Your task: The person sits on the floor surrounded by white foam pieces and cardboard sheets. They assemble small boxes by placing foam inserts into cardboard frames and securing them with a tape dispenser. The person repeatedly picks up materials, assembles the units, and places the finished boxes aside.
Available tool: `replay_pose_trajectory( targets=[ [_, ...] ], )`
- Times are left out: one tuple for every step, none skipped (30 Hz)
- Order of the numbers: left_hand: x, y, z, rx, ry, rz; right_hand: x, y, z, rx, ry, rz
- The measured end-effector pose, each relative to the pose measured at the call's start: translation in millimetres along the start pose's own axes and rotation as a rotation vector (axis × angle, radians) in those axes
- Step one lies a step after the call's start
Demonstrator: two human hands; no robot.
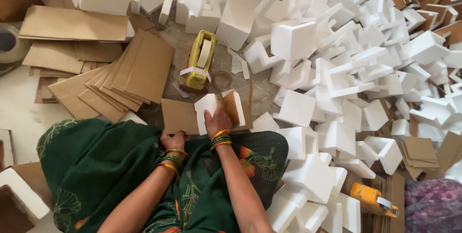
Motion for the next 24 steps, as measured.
replay_pose_trajectory(
  targets=[
    [3.4, -1.2, -4.9, -0.023, -0.084, -0.017, -0.8, -1.7, -3.5, 0.023, 0.027, 0.002],
    [4.3, -3.9, -4.0, -0.041, -0.18, -0.04, 1.6, -1.9, -10.3, 0.046, 0.042, -0.004],
    [7.3, -3.1, -6.4, -0.048, -0.146, -0.083, 2.6, -2.5, -16.1, 0.069, 0.057, -0.01],
    [7.6, -7.1, -8.3, -0.045, -0.121, -0.132, 5.1, -1.8, -23.6, 0.088, 0.048, -0.017],
    [6.4, -11.5, -6.7, -0.04, -0.095, -0.182, 5.5, -2.1, -30.4, 0.106, 0.039, -0.024],
    [6.3, -12.0, -5.1, -0.003, -0.184, -0.22, 3.0, -2.9, -36.5, 0.12, 0.037, -0.033],
    [5.2, -12.4, -1.8, 0.035, -0.273, -0.259, 6.1, -2.1, -47.9, 0.087, 0.028, -0.009],
    [8.1, -7.3, -5.4, 0.074, -0.349, -0.287, 5.1, -2.7, -56.7, 0.048, 0.036, 0.014],
    [5.4, -8.9, -3.9, 0.125, -0.475, -0.41, 6.0, -1.8, -66.4, 0.01, 0.045, 0.037],
    [4.6, -6.3, -1.8, 0.169, -0.589, -0.525, 4.5, 0.2, -74.3, 0.043, 0.049, -0.022],
    [5.1, -1.2, -0.7, 0.214, -0.701, -0.64, 7.7, 3.9, -82.8, 0.076, 0.053, -0.081],
    [10.5, 5.6, -6.9, 0.281, -0.551, -0.516, 8.3, 0.2, -84.0, 0.11, 0.063, -0.115],
    [16.2, 13.7, -10.5, 0.347, -0.398, -0.395, 2.4, 1.1, -78.3, 0.133, 0.02, -0.124],
    [19.2, 13.7, -11.2, 0.402, -0.247, -0.291, 3.6, 5.2, -75.9, 0.161, -0.034, -0.12],
    [24.3, 14.7, -17.9, 0.395, -0.337, -0.29, 7.2, 5.3, -72.5, 0.19, -0.088, -0.117],
    [27.0, 13.5, -17.9, 0.392, -0.446, -0.285, 13.7, 6.8, -70.9, 0.245, -0.12, -0.128],
    [28.9, 12.2, -17.9, 0.389, -0.556, -0.278, 13.0, 4.0, -63.4, 0.3, -0.15, -0.139],
    [27.2, 12.1, -13.9, 0.405, -0.636, -0.316, 11.8, 5.8, -58.9, 0.353, -0.193, -0.164],
    [23.9, 16.0, -15.1, 0.421, -0.716, -0.353, 9.8, 7.8, -55.8, 0.34, -0.165, -0.12],
    [17.3, 12.6, -15.7, 0.453, -0.796, -0.4, 9.1, 6.0, -54.8, 0.31, -0.145, -0.083],
    [7.0, 9.6, -11.1, 0.479, -0.879, -0.453, 11.3, 5.3, -58.2, 0.28, -0.126, -0.046],
    [-7.7, 13.9, -10.2, 0.514, -0.958, -0.502, 10.9, 6.3, -62.4, 0.307, -0.082, -0.068],
    [-26.8, 18.1, -10.4, 0.548, -1.036, -0.553, 9.5, 8.1, -68.2, 0.334, -0.038, -0.089],
    [-46.5, 26.8, -13.0, 0.503, -1.045, -0.57, -2.5, 8.3, -69.6, 0.362, 0.022, -0.114]
  ],
)
Point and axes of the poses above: each hand's wrist, its own y-axis away from the middle knuckle, its own z-axis out of the back of the hand, x = y × z, the point moved 1 cm from there along -y, towards the middle knuckle, and after that the axes turned 8 degrees about -z, right-handed, at the moved point
